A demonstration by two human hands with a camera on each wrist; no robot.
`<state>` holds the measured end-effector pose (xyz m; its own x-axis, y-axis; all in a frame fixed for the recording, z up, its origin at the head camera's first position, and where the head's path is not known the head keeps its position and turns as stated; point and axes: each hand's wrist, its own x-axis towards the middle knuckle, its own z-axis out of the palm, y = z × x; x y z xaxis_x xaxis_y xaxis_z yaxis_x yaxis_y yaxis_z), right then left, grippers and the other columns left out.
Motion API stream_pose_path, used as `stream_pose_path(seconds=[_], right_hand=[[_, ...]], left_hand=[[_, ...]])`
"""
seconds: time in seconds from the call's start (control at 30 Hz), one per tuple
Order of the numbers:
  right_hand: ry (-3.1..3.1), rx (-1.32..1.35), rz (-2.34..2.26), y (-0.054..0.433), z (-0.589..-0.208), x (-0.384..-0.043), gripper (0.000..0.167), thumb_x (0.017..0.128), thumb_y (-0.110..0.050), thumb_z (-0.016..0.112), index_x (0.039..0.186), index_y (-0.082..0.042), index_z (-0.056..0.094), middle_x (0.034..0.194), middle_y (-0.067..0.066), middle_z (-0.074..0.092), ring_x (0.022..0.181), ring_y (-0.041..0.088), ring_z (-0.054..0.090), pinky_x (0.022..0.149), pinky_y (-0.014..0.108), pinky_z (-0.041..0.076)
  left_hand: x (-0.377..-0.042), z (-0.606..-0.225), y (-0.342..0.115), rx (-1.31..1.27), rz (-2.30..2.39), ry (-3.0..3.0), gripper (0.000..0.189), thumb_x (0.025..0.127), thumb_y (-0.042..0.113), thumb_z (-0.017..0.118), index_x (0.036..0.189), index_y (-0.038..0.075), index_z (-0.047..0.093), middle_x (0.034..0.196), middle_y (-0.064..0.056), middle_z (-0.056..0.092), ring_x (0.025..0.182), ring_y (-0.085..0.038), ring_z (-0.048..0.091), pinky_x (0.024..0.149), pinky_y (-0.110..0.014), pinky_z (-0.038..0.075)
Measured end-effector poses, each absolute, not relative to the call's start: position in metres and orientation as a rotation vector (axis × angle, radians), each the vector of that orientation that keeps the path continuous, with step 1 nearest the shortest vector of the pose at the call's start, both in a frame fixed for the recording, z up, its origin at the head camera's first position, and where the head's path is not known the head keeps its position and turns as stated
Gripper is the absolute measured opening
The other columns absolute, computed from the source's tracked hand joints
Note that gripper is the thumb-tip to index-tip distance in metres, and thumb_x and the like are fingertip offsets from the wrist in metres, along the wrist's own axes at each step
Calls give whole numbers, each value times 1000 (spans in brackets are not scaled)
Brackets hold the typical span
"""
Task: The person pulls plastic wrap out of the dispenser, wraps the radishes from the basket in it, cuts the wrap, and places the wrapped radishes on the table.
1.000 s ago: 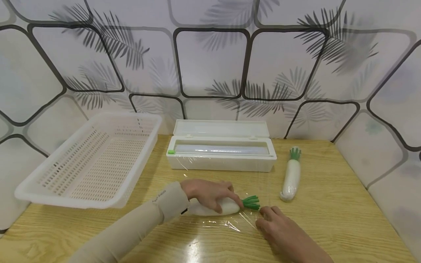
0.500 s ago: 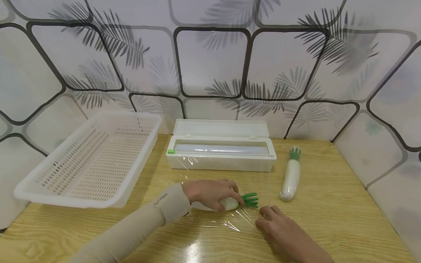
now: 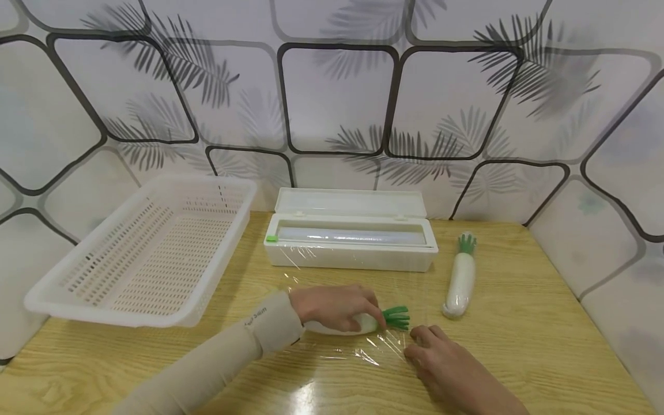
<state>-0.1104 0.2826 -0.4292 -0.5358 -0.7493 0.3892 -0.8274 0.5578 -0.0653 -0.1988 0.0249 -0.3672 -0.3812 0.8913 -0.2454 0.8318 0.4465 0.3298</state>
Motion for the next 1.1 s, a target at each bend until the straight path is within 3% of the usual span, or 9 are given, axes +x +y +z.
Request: stream_pose_path(seconds=[0.1, 0.4, 0.47, 0.6, 0.67, 0.8, 0.87, 1.0, 1.1], right_hand=[[-2497, 1283, 337, 282, -429, -111, 48, 60, -1, 89, 101, -19, 70, 110, 8, 61, 95, 26, 60, 66, 33, 57], [-2525, 1278, 358, 282, -429, -109, 50, 61, 2, 90, 101, -19, 69, 105, 3, 60, 92, 22, 59, 64, 30, 56], [-2528, 1285, 367, 282, -428, -109, 49, 63, 2, 89, 102, -19, 69, 105, 2, 60, 92, 20, 59, 64, 29, 56], [-2523, 1296, 371, 285, -429, -109, 15, 92, -20, 77, 105, -19, 70, 110, 3, 61, 95, 22, 61, 68, 30, 58], [-2526, 1290, 374, 286, -428, -108, 15, 91, -23, 77, 105, -19, 71, 111, 5, 61, 96, 23, 61, 69, 32, 58], [-2520, 1271, 371, 286, -427, -108, 40, 67, -7, 88, 102, -20, 72, 111, 7, 62, 96, 25, 61, 68, 34, 58], [-2518, 1257, 361, 285, -426, -107, 43, 63, -5, 89, 99, -20, 73, 111, 8, 62, 95, 25, 61, 68, 34, 59], [-2515, 1229, 370, 285, -420, -106, 37, 66, -8, 88, 96, -22, 72, 112, 5, 61, 95, 22, 62, 68, 32, 59], [-2506, 1190, 394, 283, -416, -105, 13, 90, -30, 77, 96, -21, 70, 109, 1, 59, 91, 17, 62, 66, 30, 57]], left_hand=[[-197, -368, 26, 1468, 212, 2320, 43, 91, 5, 72, 129, 26, 70, 130, -1, 60, 116, -11, 54, 97, -19, 43], [-187, -369, 30, 1550, 52, 2455, 40, 90, 14, 77, 125, 34, 72, 129, 7, 56, 106, -8, 48, 78, -12, 42], [-186, -371, 31, 1558, 32, 2466, 40, 90, 16, 78, 125, 34, 71, 129, 6, 56, 106, -8, 48, 77, -13, 42], [-185, -373, 31, 1564, 27, 2471, 40, 90, 18, 78, 126, 34, 71, 130, 6, 56, 107, -8, 48, 79, -14, 43], [-184, -374, 31, 1579, 26, 2473, 40, 91, 19, 77, 127, 35, 70, 130, 6, 56, 108, -8, 48, 81, -16, 44], [-184, -374, 29, 1622, 13, 2494, 37, 93, 21, 75, 127, 35, 70, 132, 5, 57, 112, -10, 50, 86, -18, 45], [-184, -375, 29, 1636, 5, 2509, 36, 94, 21, 74, 126, 36, 70, 132, 5, 57, 115, -10, 50, 88, -18, 46], [-182, -377, 30, 1658, -41, 2542, 35, 94, 24, 74, 125, 38, 70, 131, 6, 57, 116, -10, 50, 89, -20, 46], [-181, -379, 31, 1664, -81, 2553, 35, 94, 26, 74, 126, 39, 70, 131, 6, 57, 118, -11, 49, 91, -22, 47]])
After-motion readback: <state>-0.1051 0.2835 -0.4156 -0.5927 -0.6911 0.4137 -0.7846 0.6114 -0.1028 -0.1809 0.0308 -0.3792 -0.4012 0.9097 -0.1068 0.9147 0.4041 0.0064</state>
